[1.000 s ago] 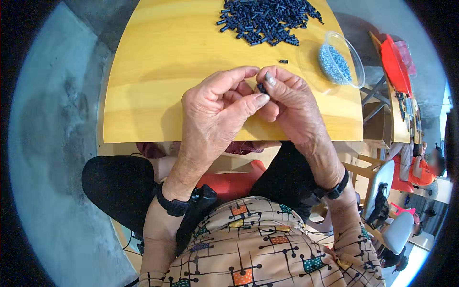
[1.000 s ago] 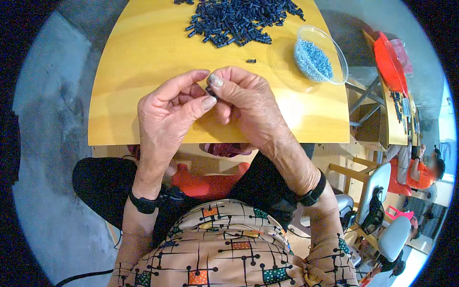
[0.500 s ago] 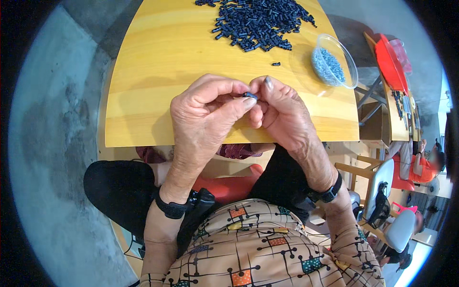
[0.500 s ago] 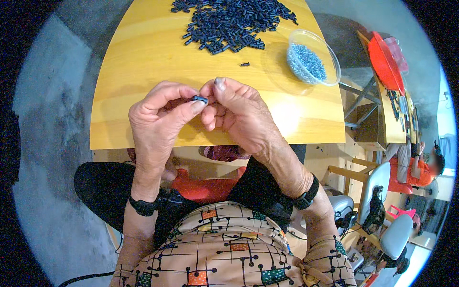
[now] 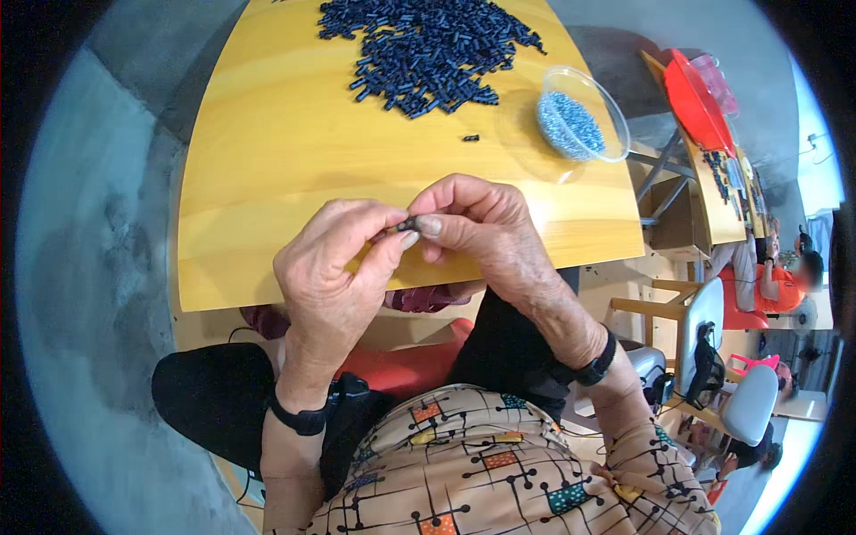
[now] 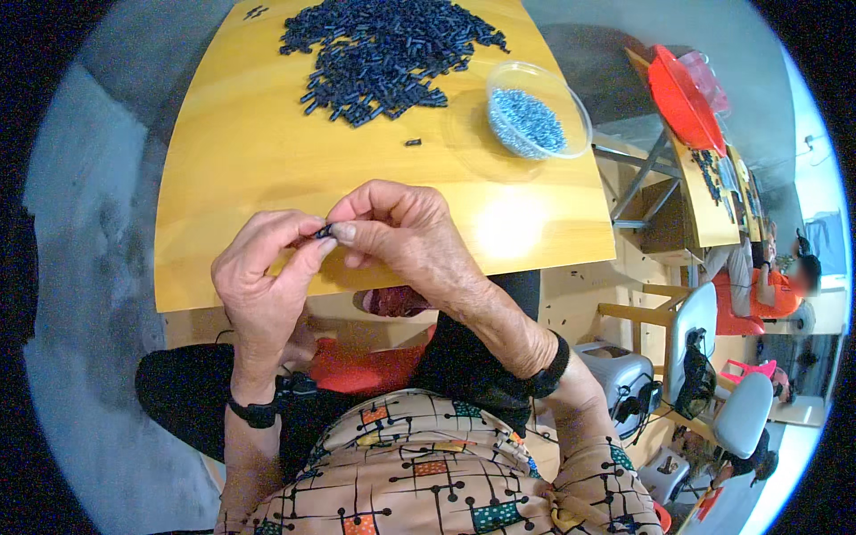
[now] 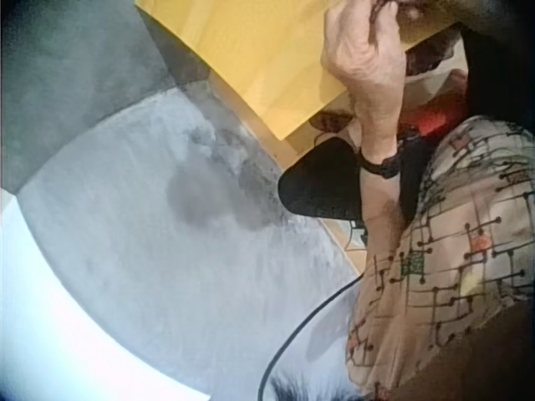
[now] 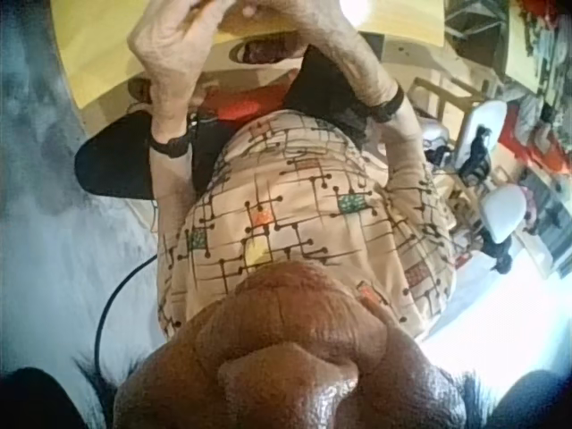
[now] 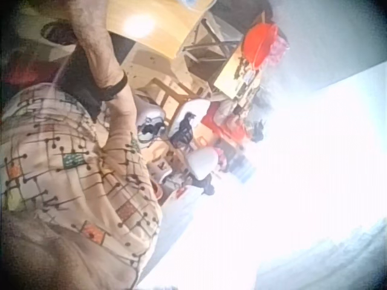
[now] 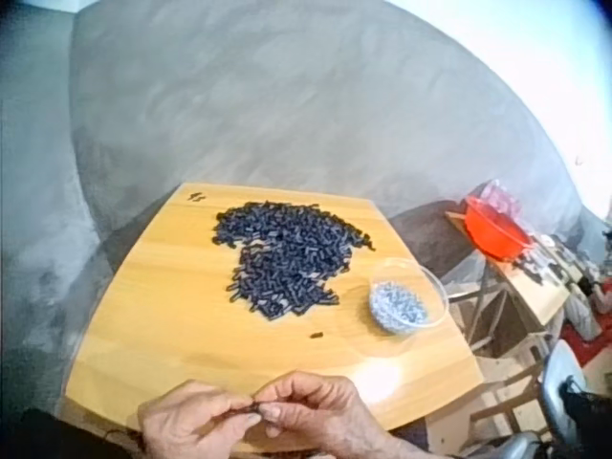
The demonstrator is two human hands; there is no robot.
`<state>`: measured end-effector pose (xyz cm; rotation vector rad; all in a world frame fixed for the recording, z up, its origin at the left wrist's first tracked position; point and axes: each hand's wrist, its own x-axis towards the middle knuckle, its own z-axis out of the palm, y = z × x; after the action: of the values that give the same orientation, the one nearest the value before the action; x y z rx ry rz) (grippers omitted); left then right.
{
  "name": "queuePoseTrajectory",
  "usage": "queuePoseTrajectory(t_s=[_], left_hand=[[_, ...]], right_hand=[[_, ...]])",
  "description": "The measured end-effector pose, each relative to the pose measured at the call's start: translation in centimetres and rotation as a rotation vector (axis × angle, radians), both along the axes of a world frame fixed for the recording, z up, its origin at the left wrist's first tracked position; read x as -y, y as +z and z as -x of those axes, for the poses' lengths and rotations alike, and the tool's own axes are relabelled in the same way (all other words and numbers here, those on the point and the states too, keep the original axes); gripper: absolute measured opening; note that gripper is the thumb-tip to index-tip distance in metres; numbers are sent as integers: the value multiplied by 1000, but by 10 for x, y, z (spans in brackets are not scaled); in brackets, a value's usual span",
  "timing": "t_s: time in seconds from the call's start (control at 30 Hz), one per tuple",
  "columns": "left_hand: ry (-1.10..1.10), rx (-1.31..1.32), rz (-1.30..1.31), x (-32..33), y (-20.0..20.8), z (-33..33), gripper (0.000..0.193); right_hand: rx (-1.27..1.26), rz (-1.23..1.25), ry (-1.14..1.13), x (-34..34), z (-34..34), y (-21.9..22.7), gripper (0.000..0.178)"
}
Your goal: Assembling small blue and white plastic components at a workbench.
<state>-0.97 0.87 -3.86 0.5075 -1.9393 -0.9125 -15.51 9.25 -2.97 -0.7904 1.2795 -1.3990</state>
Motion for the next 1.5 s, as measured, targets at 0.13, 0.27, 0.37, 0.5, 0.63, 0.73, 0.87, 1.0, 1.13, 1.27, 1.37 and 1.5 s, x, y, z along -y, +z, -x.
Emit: queuePoseTrajectory(t_s=[0.13, 0.27, 0.37, 0.5, 0.63, 0.73, 0.87, 1.0, 1.13, 1.27, 1.37, 1.5], left_hand=[[-43, -21, 31, -2, 2, 2, 18], [-59, -25, -38, -3, 2, 3, 17], [-71, 5, -104, -7, 1, 3, 17], [-76, -71, -221, -4, -5, 2, 18], [-129, -105, -287, 0, -1, 2, 16], [-191, -214, -539, -2, -2, -1, 13], [-193, -246, -670, -5, 0, -2, 12], [-220, -298, -780, -4, -3, -1, 14], [-309, -457, -1042, 4, -8, -3, 19], [-440, -524, -1205, 10, -10, -11, 21], [-501, -583, -1255, 8, -7, -9, 23], [-546, -619, -1304, 5, -4, -11, 22]], right_hand=[[23, 22, 13, -3, 5, -2, 7], [125, -45, 14, -5, 7, 2, 7], [8, -19, -15, -7, 4, 4, 6], [-615, 121, -241, 5, 24, 1, 7], [-1377, 218, -385, 15, 67, -1, 15], [-1450, 183, -344, 24, 74, -8, 18], [-1471, 158, -312, 30, 77, -22, 9], [-1469, 76, -347, 32, 75, -23, 6], [-1143, 83, -341, 26, 67, -18, 8], [-369, 91, -256, 6, 29, 11, 12], [-171, 148, -224, -1, 0, 21, 13], [7, 187, -210, -4, -25, 26, 13]])
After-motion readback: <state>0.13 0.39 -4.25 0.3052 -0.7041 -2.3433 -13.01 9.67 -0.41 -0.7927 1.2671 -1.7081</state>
